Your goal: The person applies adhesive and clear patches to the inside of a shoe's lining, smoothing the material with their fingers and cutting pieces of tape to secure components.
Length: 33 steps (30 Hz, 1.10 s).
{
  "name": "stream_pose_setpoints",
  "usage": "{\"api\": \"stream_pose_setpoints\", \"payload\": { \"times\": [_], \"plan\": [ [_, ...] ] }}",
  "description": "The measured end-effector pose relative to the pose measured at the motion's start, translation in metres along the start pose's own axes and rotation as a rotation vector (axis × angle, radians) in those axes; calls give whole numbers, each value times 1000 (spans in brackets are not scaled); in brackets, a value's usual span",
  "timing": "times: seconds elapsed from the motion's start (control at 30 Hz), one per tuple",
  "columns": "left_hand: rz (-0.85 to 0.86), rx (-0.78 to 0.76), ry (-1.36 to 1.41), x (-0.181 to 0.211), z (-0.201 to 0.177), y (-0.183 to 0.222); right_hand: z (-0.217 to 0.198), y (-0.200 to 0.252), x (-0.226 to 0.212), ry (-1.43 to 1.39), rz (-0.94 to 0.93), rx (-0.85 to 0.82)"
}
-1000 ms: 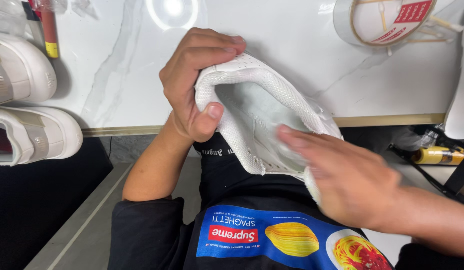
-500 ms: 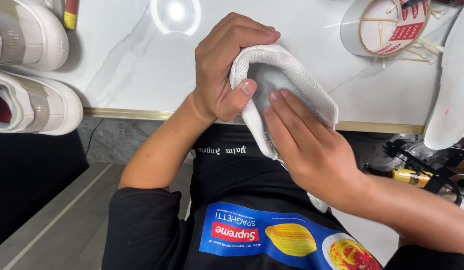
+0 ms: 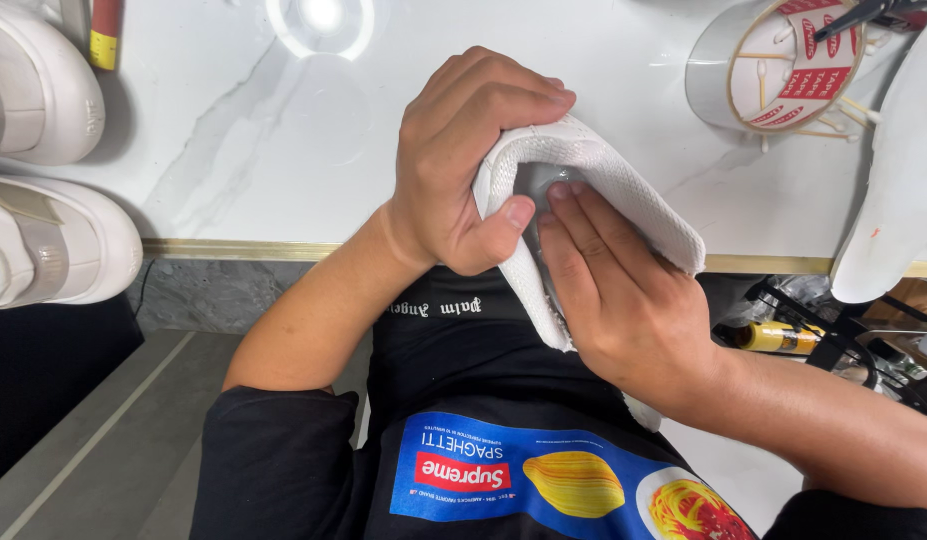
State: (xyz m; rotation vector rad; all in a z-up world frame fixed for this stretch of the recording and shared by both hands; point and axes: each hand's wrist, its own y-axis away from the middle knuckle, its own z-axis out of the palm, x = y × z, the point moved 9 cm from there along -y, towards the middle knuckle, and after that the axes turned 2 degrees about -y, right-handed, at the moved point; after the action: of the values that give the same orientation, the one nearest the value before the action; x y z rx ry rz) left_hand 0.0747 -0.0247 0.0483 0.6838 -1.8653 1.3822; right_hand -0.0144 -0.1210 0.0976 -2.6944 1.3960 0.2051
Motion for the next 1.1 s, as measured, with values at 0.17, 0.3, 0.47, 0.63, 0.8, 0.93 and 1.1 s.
{"api": "stream_pose_setpoints", "payload": {
  "times": [0.17, 0.3, 0.47, 0.63, 0.8, 0.93, 1.1],
  "plan": [
    [-8, 9, -10, 0, 0, 0, 7, -9, 3, -67, 40, -75],
    [-12, 3, 11, 0, 0, 1, 14, -11, 3, -3, 96, -83],
    [-15, 10, -16, 6, 0, -1, 0, 1, 12, -175, 128, 12],
    [-32, 8, -20, 6, 0, 5, -37, 79, 47, -758, 654, 375],
    [-97, -3, 20, 20, -3, -5, 4, 128, 82, -1672, 850, 671],
    [107, 34, -156, 83, -8, -27, 15, 124, 87, -2039, 833, 617],
    [-96, -176, 0, 131, 31, -28, 9, 111, 86, -2151, 754, 532]
  ]
}}
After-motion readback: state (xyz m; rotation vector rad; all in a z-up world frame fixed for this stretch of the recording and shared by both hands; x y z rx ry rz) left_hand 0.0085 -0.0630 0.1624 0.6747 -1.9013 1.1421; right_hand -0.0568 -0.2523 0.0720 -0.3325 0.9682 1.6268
